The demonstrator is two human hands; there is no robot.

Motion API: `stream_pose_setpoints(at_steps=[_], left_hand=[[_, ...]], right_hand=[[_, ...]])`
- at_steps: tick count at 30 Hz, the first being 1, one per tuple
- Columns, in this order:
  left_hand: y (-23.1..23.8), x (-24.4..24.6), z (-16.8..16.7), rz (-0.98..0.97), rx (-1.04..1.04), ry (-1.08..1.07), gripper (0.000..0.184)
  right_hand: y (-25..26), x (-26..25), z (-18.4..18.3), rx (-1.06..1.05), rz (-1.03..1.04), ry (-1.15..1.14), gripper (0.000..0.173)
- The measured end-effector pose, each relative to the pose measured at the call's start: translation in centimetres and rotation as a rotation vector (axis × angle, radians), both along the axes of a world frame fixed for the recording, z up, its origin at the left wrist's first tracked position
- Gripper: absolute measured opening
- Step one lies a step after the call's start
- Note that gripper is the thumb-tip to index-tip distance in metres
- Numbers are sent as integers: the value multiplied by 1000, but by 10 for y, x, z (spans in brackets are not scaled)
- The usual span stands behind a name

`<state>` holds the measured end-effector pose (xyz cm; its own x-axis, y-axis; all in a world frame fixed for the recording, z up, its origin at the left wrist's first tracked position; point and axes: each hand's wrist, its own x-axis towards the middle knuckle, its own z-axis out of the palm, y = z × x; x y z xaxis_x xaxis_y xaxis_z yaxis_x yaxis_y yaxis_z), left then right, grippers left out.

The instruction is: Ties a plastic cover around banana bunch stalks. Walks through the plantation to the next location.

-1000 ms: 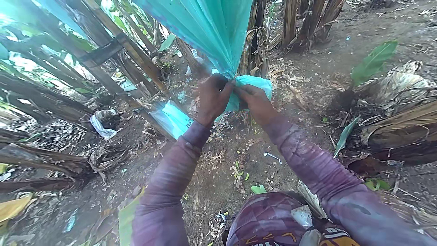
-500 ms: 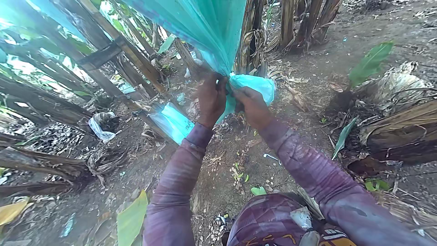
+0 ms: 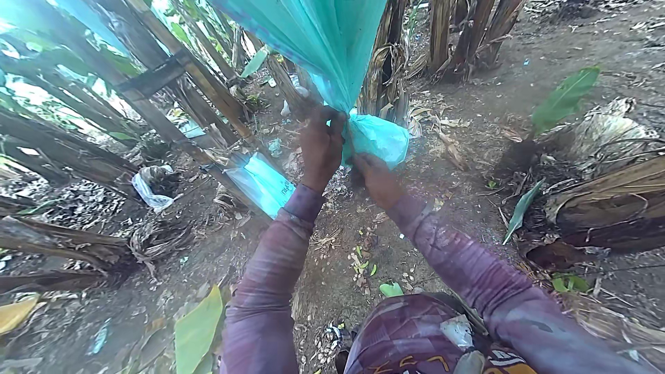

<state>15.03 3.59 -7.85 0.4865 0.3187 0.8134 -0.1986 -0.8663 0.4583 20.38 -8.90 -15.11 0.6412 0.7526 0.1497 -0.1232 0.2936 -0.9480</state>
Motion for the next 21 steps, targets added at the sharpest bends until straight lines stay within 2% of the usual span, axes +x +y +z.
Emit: stream_pose_setpoints(at_steps=[3,6,7,9,11,13,15,16,18,21], left_hand=[[3,-2,0,-53,-39,21,17],[8,-8,3,-127,-110,29,19],[9,-14,6,-137,-140,36,20],[9,-33,9,-129,-202,62,24],[5,-61,-3,-35,-228,127,27],[3,-96,-50,73,-269,341,31],[6,-132,-146,65,-324,620,33],[3,-154,-193,21,-374,823,35],[-21,-209,-261,-85,-445,1293,35],[-78,-294,-320,-222,-465,1854,41]], right_hand=[[-11,-8,-41,-179,73,-55,39],[-17,6,-81,-299,166,-137,36],[-25,14,-86,-354,120,-195,36],[-45,35,-84,-439,-159,-270,33],[-60,65,-56,-449,-462,-314,34],[-72,93,-20,-349,-623,-412,41],[-75,111,16,-165,-570,-527,36],[-72,114,34,-104,-469,-588,35],[-57,116,65,-95,-216,-723,45],[-24,116,96,-191,150,-910,66]])
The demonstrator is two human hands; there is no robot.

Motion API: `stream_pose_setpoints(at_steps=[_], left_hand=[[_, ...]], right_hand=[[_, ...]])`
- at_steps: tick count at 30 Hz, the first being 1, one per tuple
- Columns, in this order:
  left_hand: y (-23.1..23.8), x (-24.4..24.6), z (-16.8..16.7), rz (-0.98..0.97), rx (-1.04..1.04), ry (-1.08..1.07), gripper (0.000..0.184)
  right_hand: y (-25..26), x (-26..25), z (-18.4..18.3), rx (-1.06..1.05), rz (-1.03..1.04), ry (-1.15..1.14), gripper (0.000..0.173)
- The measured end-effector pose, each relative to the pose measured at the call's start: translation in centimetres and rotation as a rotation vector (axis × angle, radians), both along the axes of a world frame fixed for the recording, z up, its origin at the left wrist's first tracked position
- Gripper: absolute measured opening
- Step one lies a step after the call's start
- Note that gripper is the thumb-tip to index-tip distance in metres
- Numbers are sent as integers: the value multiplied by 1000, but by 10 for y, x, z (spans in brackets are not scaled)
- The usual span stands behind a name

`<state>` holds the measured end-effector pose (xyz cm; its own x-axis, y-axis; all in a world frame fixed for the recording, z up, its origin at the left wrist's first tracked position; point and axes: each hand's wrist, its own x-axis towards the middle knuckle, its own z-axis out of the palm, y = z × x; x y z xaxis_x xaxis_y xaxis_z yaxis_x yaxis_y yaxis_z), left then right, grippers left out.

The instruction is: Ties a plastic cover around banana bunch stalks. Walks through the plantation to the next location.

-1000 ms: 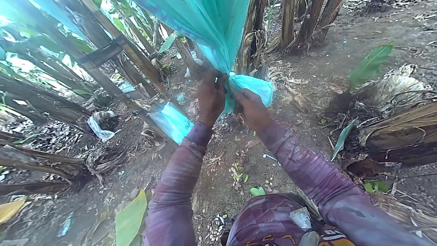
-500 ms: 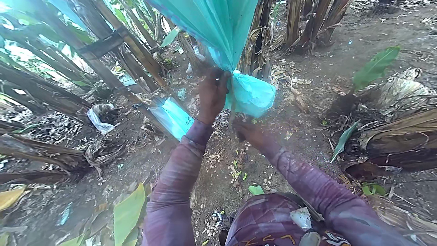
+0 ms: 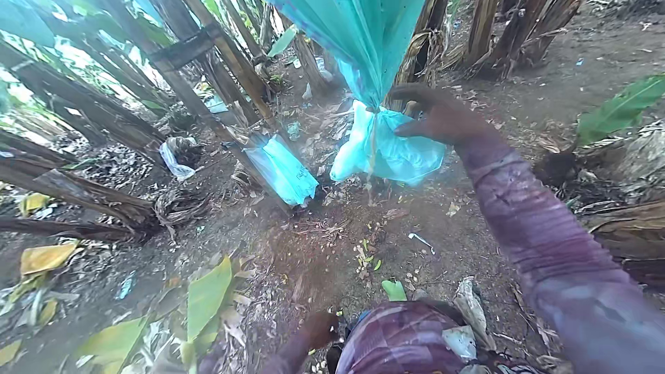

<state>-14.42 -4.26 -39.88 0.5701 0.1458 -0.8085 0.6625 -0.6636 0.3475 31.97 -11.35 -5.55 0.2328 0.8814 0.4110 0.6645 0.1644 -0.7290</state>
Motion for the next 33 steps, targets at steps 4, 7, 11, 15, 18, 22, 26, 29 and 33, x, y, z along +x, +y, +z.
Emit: stream_pose_setpoints(at_steps=[4,7,11,15,18,22,26,29,33], left_hand=[[-62,-67,-36,115,4,77,38],[-90,-76,-45,268,121,132,39],[-111,-79,-29,309,106,249,41],[-119,-88,-28,287,36,296,44],[-110,-94,-43,237,-35,234,47],[-86,-95,-35,228,-47,141,47],[-41,-113,-30,425,-136,106,42],[-5,-116,12,585,-216,130,37],[34,-134,52,788,-279,3,30]], right_hand=[[36,-14,21,-139,135,-67,56],[62,-22,4,22,322,103,37],[69,-38,-28,202,163,321,26],[59,-37,-42,127,-159,251,37],[53,-28,-52,109,-209,242,47],[31,-25,-61,63,-278,270,59],[5,-31,-72,135,-257,365,36],[-17,-44,-59,-37,-307,327,45],[-28,-50,-60,-113,-394,282,40]])
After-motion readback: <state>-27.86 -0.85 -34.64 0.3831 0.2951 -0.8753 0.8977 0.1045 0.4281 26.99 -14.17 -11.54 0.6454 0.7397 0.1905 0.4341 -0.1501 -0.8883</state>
